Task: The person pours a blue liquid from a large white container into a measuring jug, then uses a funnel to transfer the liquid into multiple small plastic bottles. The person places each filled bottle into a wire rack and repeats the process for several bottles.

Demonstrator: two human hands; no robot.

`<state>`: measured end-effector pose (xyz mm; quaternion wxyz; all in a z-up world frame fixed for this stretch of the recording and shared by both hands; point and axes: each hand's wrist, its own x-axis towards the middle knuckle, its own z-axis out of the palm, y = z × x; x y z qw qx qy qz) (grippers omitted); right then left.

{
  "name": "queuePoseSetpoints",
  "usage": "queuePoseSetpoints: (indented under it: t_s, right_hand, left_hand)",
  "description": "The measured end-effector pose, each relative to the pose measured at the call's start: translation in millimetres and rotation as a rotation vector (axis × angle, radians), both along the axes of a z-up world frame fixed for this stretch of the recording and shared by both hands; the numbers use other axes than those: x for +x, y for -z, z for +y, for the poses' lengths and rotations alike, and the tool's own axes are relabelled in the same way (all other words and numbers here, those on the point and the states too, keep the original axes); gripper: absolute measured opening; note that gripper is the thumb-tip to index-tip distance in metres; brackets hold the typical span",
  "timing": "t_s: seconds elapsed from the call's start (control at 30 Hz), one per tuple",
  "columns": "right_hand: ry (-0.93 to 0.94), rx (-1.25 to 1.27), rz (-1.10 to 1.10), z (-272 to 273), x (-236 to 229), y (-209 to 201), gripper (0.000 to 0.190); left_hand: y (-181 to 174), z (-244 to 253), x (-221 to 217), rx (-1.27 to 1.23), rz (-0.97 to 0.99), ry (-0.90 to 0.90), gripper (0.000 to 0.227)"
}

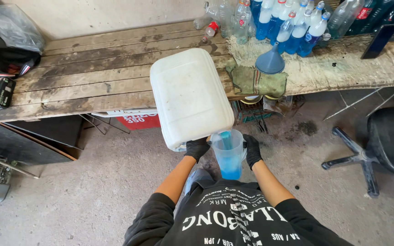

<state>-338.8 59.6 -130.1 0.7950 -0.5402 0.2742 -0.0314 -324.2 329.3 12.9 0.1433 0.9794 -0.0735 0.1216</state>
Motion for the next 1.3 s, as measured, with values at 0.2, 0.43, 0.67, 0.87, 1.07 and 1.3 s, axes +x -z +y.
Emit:
queuePoseSetpoints:
  t_s: [0.2, 0.43, 0.67, 0.87, 1.07, 1.3]
  right_hand:
    - [0.045, 0.047, -0.051, 5.0, -7.8, -4.7, 0.021]
    - [0.010, 0.052, -0.077, -0.8, -2.5, 15.2, 0.019]
    - [-0.004, 0.043, -0.066, 1.2, -5.0, -5.1, 0.022]
    - [-0.020, 0.040, -0.066, -5.1, -2.9, 11.3, 0.023]
    - [-0.019, 0.044, -0.054, 0.0, -4.8, 0.8, 0.025]
    - [-0.052, 0.030, -0.023, -1.3, -6.2, -3.1, 0.025]
  left_hand:
    - [3.7, -0.4, -7.1, 0.004, -0.043, 0.000, 0.036]
    - [8.8, -0.9, -7.7, 0.003, -0.080, -0.006, 0.034]
    - [11.5, -0.8, -7.1, 0.005, -0.106, -0.017, 0.032]
    - [13.2, -1.8, -3.6, 0.001, -0.132, -0.029, 0.031]
    - [18.2, -2.6, -6.5, 0.006, -0.168, -0.030, 0.030]
    - [23.1, -3.1, -6.9, 0.002, -0.203, -0.032, 0.028]
